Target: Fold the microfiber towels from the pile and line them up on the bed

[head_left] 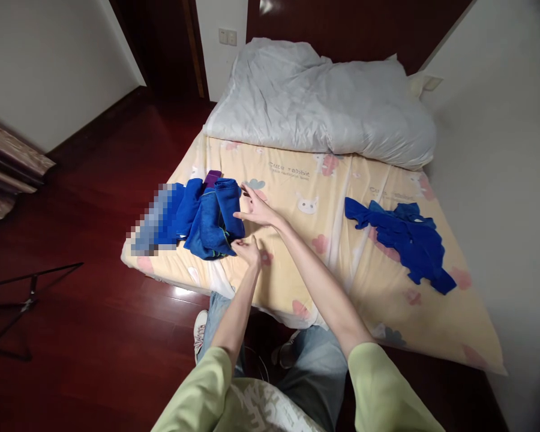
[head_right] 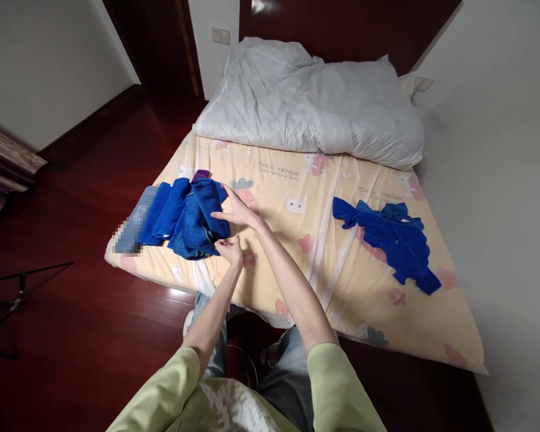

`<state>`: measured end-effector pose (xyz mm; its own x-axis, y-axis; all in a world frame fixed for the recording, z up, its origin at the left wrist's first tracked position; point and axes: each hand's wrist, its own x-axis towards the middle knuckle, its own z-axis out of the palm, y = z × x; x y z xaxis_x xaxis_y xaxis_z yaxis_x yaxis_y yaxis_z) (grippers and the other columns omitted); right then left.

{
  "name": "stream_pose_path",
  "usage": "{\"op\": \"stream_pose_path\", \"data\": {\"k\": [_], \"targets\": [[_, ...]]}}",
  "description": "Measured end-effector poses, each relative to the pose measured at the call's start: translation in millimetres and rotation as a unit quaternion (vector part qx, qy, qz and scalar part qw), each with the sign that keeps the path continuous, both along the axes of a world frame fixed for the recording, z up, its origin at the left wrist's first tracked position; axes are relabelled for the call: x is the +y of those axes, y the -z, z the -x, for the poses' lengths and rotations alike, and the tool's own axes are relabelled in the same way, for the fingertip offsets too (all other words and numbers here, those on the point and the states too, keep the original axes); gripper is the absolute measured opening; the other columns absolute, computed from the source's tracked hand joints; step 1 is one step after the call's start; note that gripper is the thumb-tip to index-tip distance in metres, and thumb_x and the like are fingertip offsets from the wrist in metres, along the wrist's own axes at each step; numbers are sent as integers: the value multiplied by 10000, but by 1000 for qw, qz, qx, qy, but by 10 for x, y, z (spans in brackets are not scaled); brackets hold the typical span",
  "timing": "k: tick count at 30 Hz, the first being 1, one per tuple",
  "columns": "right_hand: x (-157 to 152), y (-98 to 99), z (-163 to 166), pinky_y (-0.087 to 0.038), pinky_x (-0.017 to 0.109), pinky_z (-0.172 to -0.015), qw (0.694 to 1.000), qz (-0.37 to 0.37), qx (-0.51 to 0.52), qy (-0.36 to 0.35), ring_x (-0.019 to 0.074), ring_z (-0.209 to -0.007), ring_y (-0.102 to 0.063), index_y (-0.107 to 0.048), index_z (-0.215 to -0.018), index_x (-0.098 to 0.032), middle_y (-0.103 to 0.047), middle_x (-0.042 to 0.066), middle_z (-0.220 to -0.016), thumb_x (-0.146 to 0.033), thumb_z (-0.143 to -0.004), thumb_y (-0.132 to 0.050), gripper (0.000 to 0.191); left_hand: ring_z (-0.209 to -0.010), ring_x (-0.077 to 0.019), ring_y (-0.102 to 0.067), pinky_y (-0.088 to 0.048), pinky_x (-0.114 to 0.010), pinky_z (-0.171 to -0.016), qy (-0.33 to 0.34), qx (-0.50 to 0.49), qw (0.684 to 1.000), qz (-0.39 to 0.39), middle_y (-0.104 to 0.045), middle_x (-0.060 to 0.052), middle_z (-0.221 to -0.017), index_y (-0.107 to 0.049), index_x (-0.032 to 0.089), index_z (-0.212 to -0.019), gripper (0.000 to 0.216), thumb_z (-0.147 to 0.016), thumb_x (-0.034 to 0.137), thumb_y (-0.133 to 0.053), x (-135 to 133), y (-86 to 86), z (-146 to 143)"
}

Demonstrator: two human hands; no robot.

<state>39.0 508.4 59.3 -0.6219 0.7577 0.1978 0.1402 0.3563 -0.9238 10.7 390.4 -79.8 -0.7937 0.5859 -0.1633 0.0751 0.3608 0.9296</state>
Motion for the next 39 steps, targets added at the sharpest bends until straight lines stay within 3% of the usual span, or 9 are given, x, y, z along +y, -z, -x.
{"op": "stream_pose_path", "data": {"k": [3,7,11,16,19,22,28,34,39], "targets": [[-142,251,-313,-253,512,-1300,996,31,-10,83,295,-1568,-330,-463,-1540,-242,-400,141,-1651,-460,-657,-943,1029,-630,-140,-507,-476,-289,-662,117,-21,993,-3,-451,51,-694,-387,256,-756,305,-815,258,-686,-813,158,-221],[-626,730,-966,-260,512,-1294,975,70,-21,211,280,-1557,-362,-433,-1566,-228,-357,151,-1682,-526,-827,-787,872,-635,-156,-542,-485,-309,-684,365,-6,931,26,-517,28,-678,-436,255,-733,170,-836,228,-569,-1841,400,-267],[-1363,1186,-1732,-342,513,-1256,947,63,-87,303,286,-1459,-501,-596,-1411,-194,-568,171,-1523,-504,-919,-618,581,-800,-225,-648,-525,-407,-803,444,37,894,56,-650,-28,-825,-567,292,-871,116,-805,200,-545,-2165,441,-54],[-2275,1653,-2666,-437,543,-1198,877,-13,-195,440,310,-1348,-588,-687,-1233,-206,-663,176,-1364,-408,-923,-527,404,-813,-221,-668,-539,-384,-812,547,90,831,42,-679,-64,-897,-615,259,-939,121,-879,218,-519,-1917,225,0],[-2675,1824,-3009,-389,560,-1230,832,-36,-252,492,316,-1417,-528,-677,-1268,-196,-626,179,-1428,-371,-939,-481,421,-840,-228,-670,-540,-371,-815,565,154,810,-26,-683,-80,-888,-630,248,-924,151,-967,278,-489,-1567,158,-235],[-2856,1887,-3117,-303,550,-1273,831,-34,-288,475,303,-1508,-432,-612,-1395,-182,-536,161,-1557,-364,-976,-441,488,-821,-242,-669,-537,-371,-795,567,214,793,-60,-676,-81,-840,-628,239,-884,181,-982,310,-493,-1103,206,-644],[-2830,1840,-3130,-233,540,-1298,844,-12,-281,457,289,-1566,-344,-536,-1490,-265,-443,98,-1646,-382,-980,-487,525,-842,-282,-674,-504,-418,-850,514,322,792,-66,-685,-95,-813,-629,241,-886,126,-931,285,-520,-577,496,-1267],[-2627,1760,-3426,-443,489,-1172,865,16,-151,478,293,-1359,-570,-696,-1218,-274,-656,115,-1393,-367,-950,-566,312,-841,-305,-653,-461,-426,-814,493,382,777,-83,-671,-91,-762,-583,266,-791,164,-922,340,-516,-545,698,-1264],[-1834,1417,-4392,-451,414,-1126,757,-6,-168,631,239,-1188,-606,-720,-991,-193,-696,115,-1167,-229,-940,-522,207,-822,-277,-646,-410,-379,-779,502,428,746,-91,-692,-81,-753,-614,222,-827,202,-949,341,-504,-496,712,-1251]]}}
